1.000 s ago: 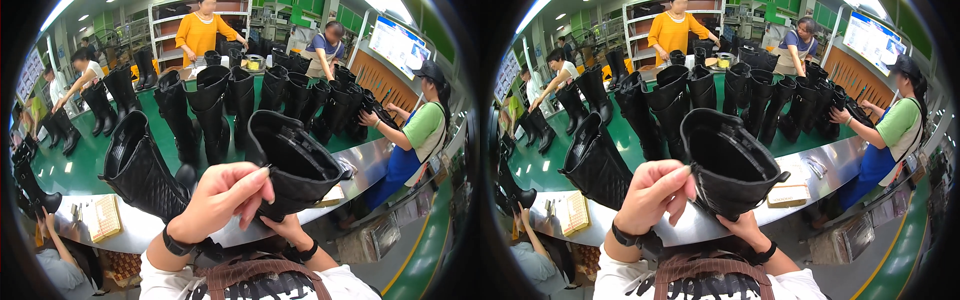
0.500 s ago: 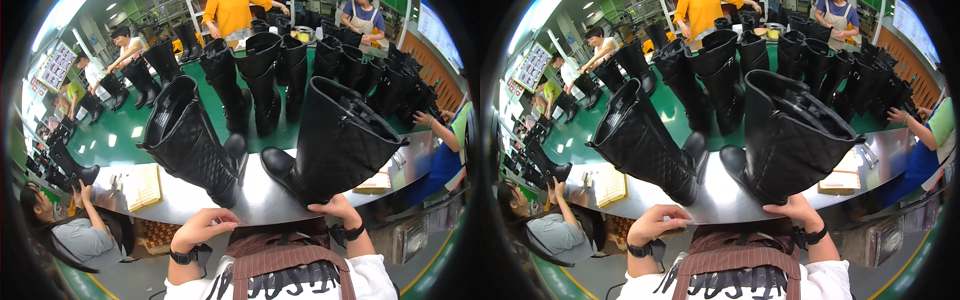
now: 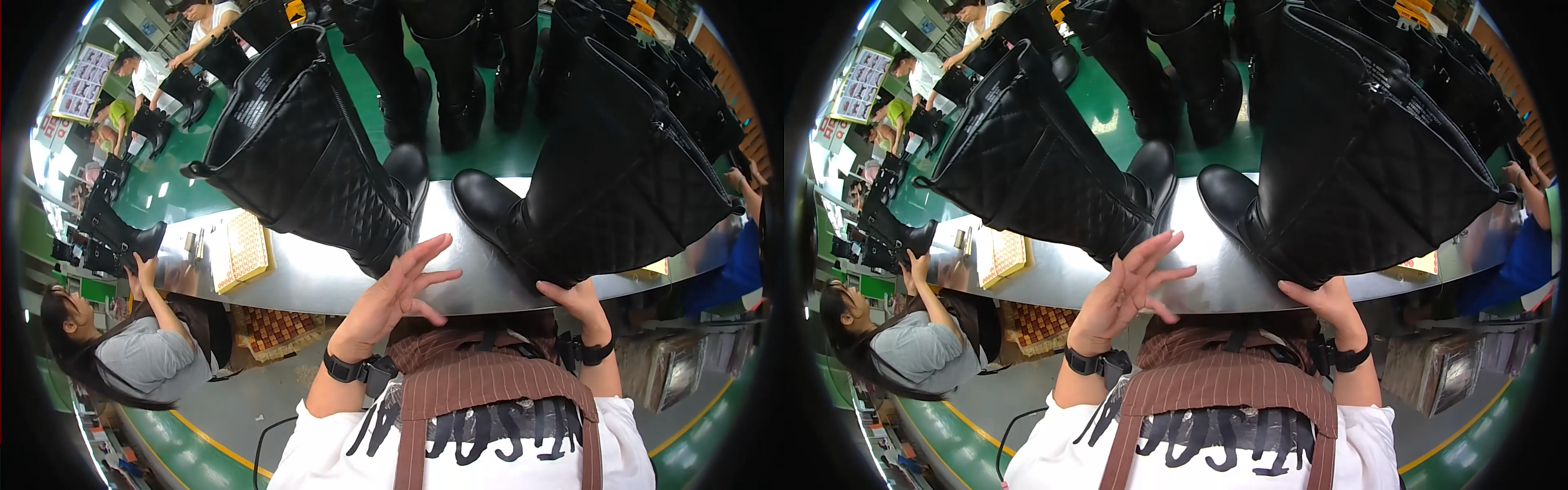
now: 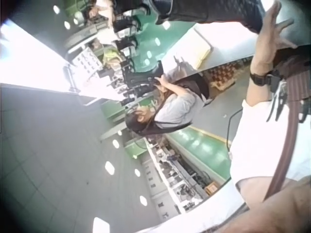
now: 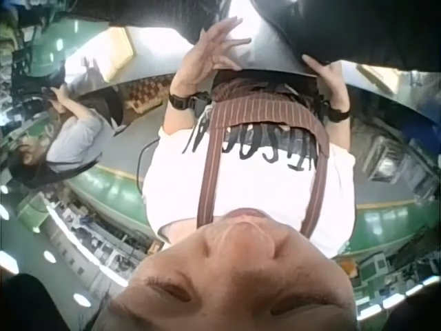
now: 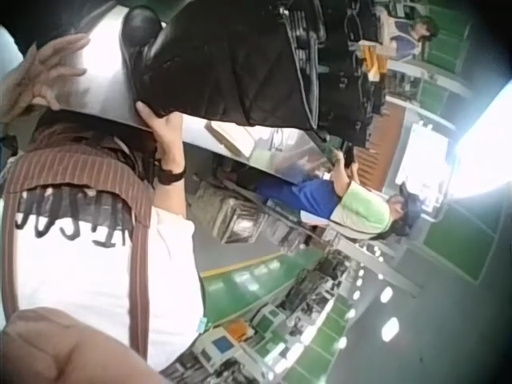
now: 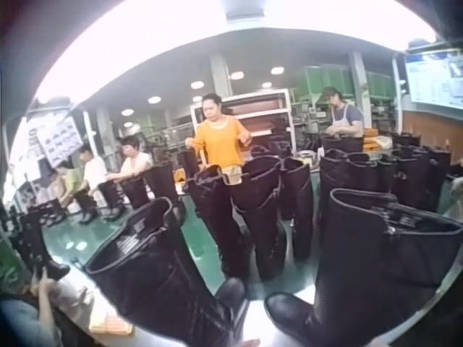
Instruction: The recorder is inspecting and cleaning black boots on a shoe manufacturing assembly line, checking zippers, cleaning the surface with a cloth, and applying stickers.
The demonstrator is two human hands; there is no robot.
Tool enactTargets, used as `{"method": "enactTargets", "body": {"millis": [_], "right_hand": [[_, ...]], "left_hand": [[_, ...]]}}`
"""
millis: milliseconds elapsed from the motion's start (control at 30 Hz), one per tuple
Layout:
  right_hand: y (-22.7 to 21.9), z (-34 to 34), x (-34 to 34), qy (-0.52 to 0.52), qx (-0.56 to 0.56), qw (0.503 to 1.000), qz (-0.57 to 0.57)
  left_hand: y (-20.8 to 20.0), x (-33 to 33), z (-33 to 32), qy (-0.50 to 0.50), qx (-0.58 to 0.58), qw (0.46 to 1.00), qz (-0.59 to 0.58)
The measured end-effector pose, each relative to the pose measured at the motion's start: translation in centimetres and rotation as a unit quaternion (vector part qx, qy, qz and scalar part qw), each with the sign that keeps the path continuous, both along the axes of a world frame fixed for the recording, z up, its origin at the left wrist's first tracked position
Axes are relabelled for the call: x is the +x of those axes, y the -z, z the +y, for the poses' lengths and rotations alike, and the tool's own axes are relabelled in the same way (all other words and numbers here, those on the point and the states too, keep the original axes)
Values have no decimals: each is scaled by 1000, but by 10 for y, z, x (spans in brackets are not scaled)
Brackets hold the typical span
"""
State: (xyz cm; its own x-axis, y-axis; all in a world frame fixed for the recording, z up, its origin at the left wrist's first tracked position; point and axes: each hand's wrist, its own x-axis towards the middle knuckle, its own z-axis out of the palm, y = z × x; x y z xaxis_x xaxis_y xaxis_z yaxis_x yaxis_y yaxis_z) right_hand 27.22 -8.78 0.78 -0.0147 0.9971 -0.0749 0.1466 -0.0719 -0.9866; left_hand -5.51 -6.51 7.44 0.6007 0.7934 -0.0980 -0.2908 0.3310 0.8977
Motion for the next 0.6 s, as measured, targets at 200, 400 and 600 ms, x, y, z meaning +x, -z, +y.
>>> {"method": "enactTargets", "body": {"millis": [200,400,600], "right_hand": [[-1,0,-1,-5,14,1000,-8],[2,0,-1,1,35,999,-24],[2,0,0,-7,32,999,-16]], "left_hand": [[0,-1,1,6,12,1000,0],[6,1,3,-32,3,999,11],[16,-2,1,-33,-30,995,-89]]}}
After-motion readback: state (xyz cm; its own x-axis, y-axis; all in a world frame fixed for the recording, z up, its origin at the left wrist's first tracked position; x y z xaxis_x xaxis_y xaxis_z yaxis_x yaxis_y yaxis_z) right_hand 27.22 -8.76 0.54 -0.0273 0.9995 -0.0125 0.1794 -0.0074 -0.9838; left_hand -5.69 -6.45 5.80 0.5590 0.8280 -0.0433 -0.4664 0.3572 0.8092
